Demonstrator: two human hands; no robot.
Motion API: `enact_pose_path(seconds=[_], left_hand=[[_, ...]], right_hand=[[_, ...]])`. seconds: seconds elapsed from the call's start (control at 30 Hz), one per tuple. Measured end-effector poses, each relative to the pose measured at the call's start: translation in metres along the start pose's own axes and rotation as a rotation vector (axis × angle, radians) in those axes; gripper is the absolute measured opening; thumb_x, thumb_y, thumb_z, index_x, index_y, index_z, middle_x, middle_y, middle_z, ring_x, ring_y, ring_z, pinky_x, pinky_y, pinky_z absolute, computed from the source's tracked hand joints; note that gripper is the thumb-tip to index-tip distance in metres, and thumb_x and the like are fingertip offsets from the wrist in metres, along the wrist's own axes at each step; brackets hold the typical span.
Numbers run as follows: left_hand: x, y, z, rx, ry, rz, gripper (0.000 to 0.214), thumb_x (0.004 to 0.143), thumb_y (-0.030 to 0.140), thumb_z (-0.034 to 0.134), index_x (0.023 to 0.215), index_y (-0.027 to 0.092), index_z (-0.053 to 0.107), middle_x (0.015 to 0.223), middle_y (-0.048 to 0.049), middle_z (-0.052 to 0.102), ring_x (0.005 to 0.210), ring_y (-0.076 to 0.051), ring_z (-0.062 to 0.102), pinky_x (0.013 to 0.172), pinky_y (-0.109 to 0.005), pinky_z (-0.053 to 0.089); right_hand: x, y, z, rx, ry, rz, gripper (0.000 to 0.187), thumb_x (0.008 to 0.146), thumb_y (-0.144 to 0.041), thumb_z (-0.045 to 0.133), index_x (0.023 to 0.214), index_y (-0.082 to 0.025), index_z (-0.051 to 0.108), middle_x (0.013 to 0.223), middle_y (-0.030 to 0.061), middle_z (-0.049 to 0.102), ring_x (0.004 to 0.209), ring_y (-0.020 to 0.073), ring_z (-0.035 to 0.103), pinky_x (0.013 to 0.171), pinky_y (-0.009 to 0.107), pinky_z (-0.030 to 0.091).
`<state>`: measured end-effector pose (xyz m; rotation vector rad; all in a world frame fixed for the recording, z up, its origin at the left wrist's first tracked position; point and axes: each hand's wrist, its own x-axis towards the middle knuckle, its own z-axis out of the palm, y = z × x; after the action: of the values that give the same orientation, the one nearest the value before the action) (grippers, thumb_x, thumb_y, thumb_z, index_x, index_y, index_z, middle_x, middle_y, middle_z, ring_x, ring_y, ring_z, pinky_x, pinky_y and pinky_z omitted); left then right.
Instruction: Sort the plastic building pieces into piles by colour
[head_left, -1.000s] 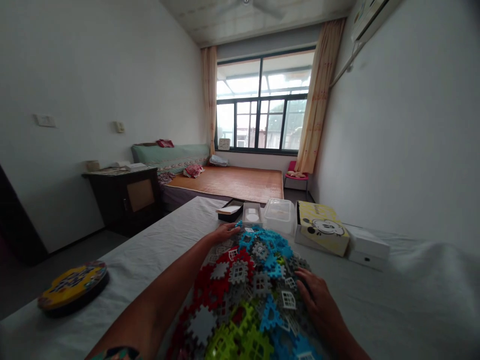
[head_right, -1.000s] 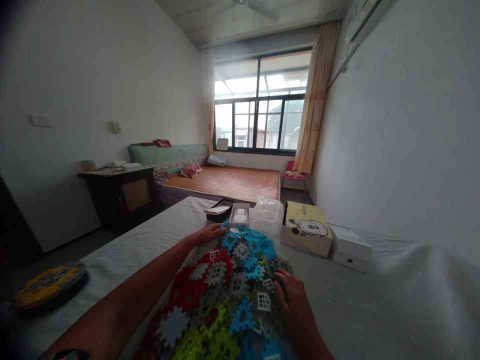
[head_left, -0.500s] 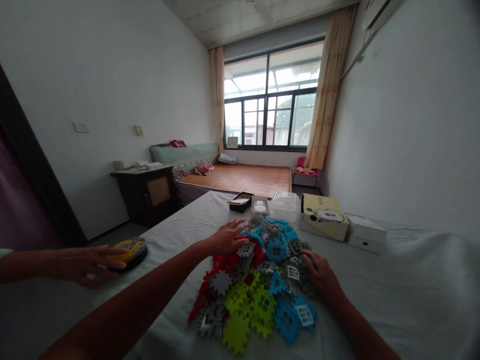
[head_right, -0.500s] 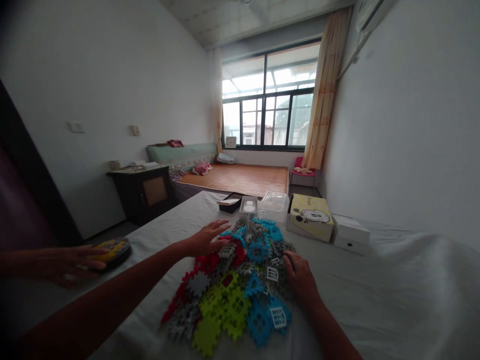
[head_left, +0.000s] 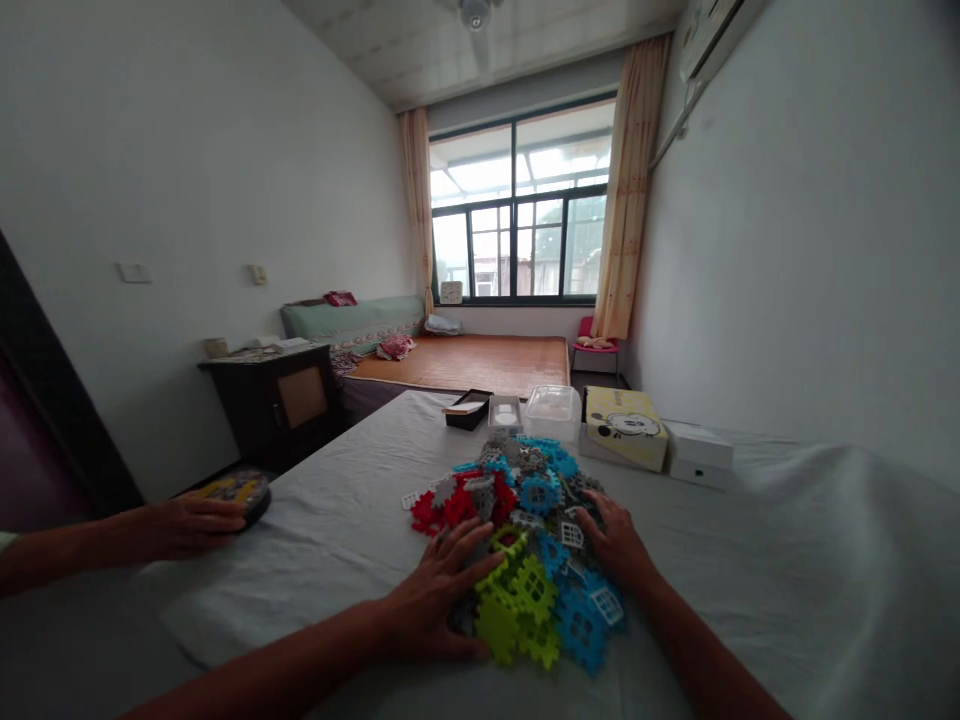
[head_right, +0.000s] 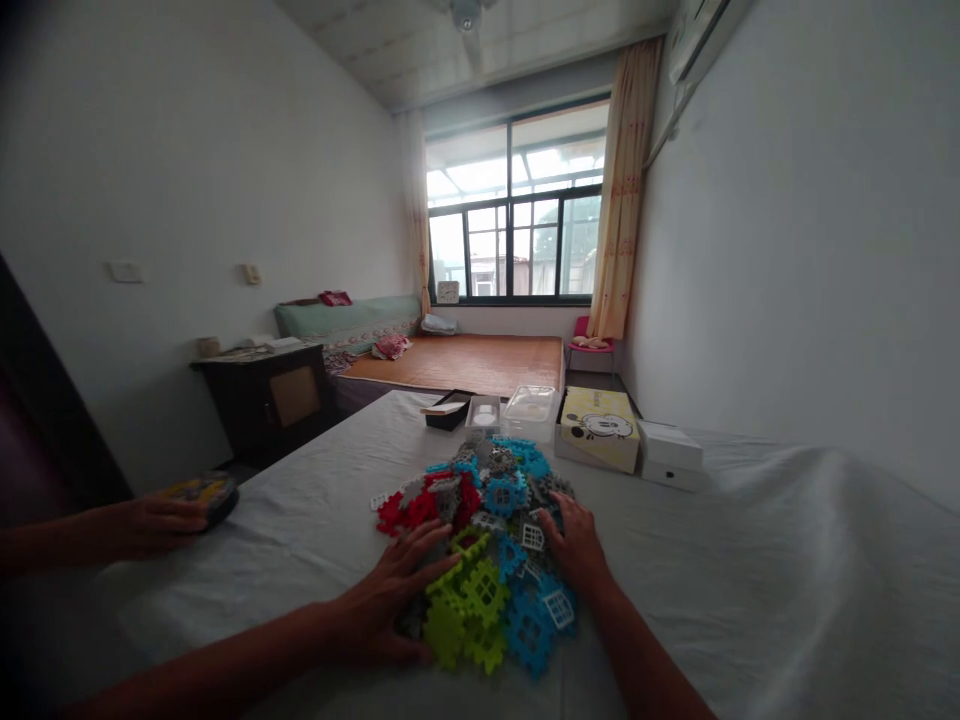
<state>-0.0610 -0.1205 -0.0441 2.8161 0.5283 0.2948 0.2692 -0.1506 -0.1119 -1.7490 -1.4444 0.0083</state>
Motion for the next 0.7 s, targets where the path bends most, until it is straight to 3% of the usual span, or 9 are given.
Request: enact_pose_path(seconds=[0.2,0.33,0.4,0.43,0.53,0.63,0.7], left_hand=[[0.064,0.038,0.014,0.182,0.175,0.094,0.067,0.081,0.053,0.052,0.140,0.037,0.027,0.151,-0.0012,0.022,0.137,-0.033,0.017,0.109,-0.057,0.007],[0.114,0.045,0.003,0.192,0.282,0.093,0.061,0.083,0.054,0.047,0.138,0.034,0.031,0.149,-0.0022,0.026,0.136,-0.027,0.020,0.111,-0.052,0.009],[0.139,0.027,-0.014,0.132,0.308,0.099,0.066,0.076,0.063,0.051,0.134,0.035,0.038,0.147,-0.0009,0.031,0.134,-0.028,0.024,0.111,-0.050,0.011],[0.151,0.011,-0.024,0.078,0.348,0.039,0.058,0.078,0.063,0.048,0.129,0.035,0.045,0.145,-0.0006,0.036,0.132,-0.027,0.028,0.110,-0.048,0.014],[0.179,-0.053,-0.045,-0.185,0.407,-0.313,0.047,0.087,0.055,0.036,0.110,0.024,0.062,0.125,-0.0050,0.056,0.119,-0.023,0.045,0.104,-0.037,0.029],[0.198,-0.114,-0.046,-0.261,0.306,-0.412,0.059,0.086,0.058,0.030,0.094,0.012,0.067,0.090,-0.0081,0.068,0.095,-0.025,0.059,0.087,-0.036,0.043],[0.205,-0.139,-0.037,-0.297,0.250,-0.436,0.062,0.083,0.062,0.032,0.090,0.011,0.067,0.081,-0.0066,0.068,0.088,-0.025,0.060,0.081,-0.034,0.045]], right_hand=[[0.007,0.006,-0.013,0.081,0.022,0.186,0.051,0.083,-0.050,0.033,0.114,-0.017,0.058,0.115,0.0100,0.062,0.108,0.0249,0.054,0.096,0.039,0.039],[0.010,0.017,-0.016,0.155,0.049,0.258,0.054,0.082,-0.053,0.032,0.112,-0.017,0.058,0.111,0.0106,0.063,0.104,0.0245,0.057,0.091,0.036,0.043],[0.011,0.023,-0.015,0.168,0.077,0.287,0.054,0.081,-0.054,0.031,0.111,-0.018,0.059,0.110,0.0107,0.064,0.102,0.0248,0.058,0.089,0.036,0.045],[0.010,0.025,-0.014,0.166,0.088,0.297,0.055,0.081,-0.055,0.031,0.111,-0.018,0.059,0.110,0.0110,0.064,0.102,0.0251,0.058,0.089,0.037,0.045],[0.010,0.029,-0.011,0.155,0.084,0.307,0.055,0.082,-0.054,0.029,0.110,-0.018,0.059,0.111,0.0115,0.063,0.105,0.0255,0.057,0.091,0.037,0.043],[0.010,0.030,-0.008,0.165,0.049,0.316,0.053,0.082,-0.054,0.030,0.110,-0.020,0.059,0.114,0.0103,0.062,0.106,0.0249,0.056,0.092,0.036,0.043],[0.010,0.030,-0.007,0.171,0.038,0.323,0.052,0.082,-0.054,0.031,0.110,-0.021,0.059,0.114,0.0096,0.062,0.106,0.0246,0.056,0.092,0.036,0.043]])
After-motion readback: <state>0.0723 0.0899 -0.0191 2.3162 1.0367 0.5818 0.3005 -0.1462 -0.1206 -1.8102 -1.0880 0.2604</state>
